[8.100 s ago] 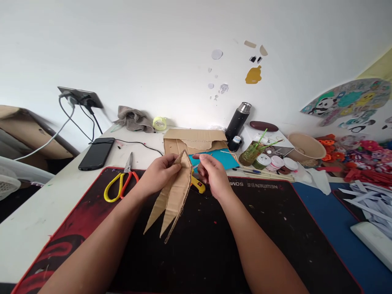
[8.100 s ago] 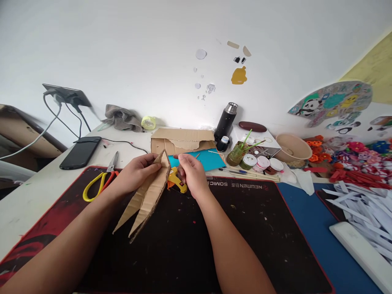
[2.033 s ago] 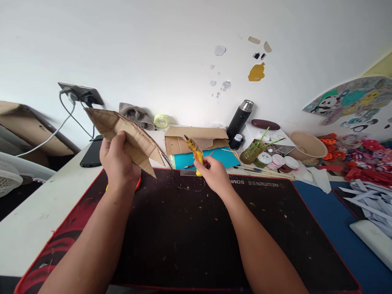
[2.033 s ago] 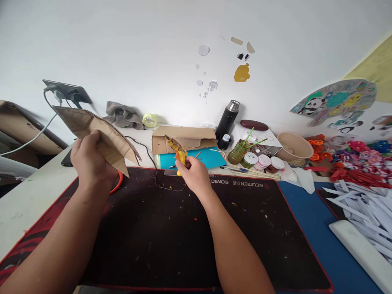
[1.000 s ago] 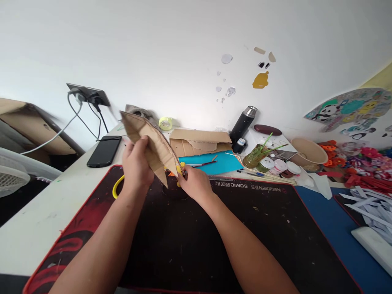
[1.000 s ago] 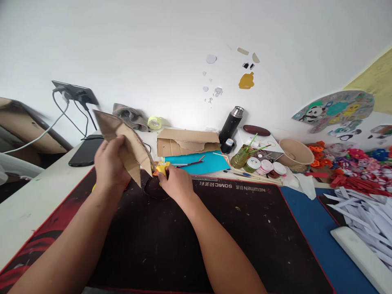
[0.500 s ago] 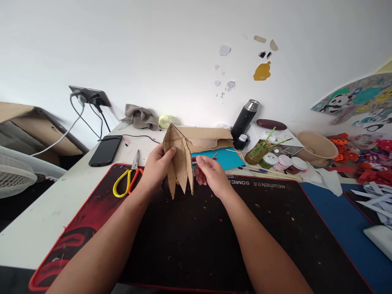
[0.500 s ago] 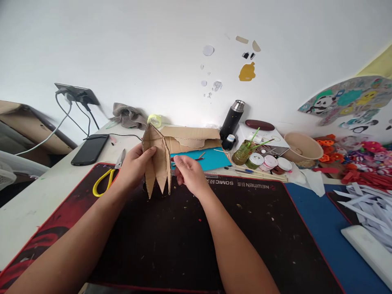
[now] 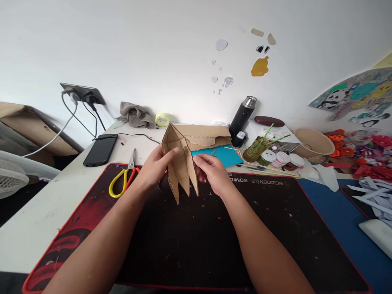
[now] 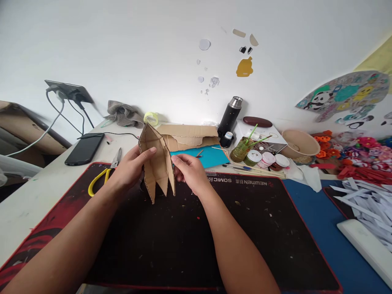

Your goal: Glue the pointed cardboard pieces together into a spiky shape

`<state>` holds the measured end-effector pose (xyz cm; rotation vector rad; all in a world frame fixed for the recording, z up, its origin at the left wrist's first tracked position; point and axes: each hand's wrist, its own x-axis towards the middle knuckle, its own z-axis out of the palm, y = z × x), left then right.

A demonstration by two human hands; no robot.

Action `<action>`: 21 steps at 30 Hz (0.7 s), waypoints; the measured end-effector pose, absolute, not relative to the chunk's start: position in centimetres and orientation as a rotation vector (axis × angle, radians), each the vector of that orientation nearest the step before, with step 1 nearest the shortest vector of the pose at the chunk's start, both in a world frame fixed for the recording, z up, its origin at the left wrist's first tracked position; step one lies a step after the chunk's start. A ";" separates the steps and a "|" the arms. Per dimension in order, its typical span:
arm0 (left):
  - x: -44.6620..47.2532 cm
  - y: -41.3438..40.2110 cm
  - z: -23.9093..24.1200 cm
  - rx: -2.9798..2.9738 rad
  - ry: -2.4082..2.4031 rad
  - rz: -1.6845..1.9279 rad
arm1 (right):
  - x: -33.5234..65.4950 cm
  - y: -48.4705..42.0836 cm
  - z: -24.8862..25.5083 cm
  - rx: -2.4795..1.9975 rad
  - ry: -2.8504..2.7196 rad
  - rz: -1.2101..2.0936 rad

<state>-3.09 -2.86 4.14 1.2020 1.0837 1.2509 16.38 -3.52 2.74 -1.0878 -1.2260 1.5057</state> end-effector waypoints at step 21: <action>-2.9 -2.7 3.6 1.193 0.936 1.237 | 16.0 -3.6 2.1 -1.062 -1.264 1.531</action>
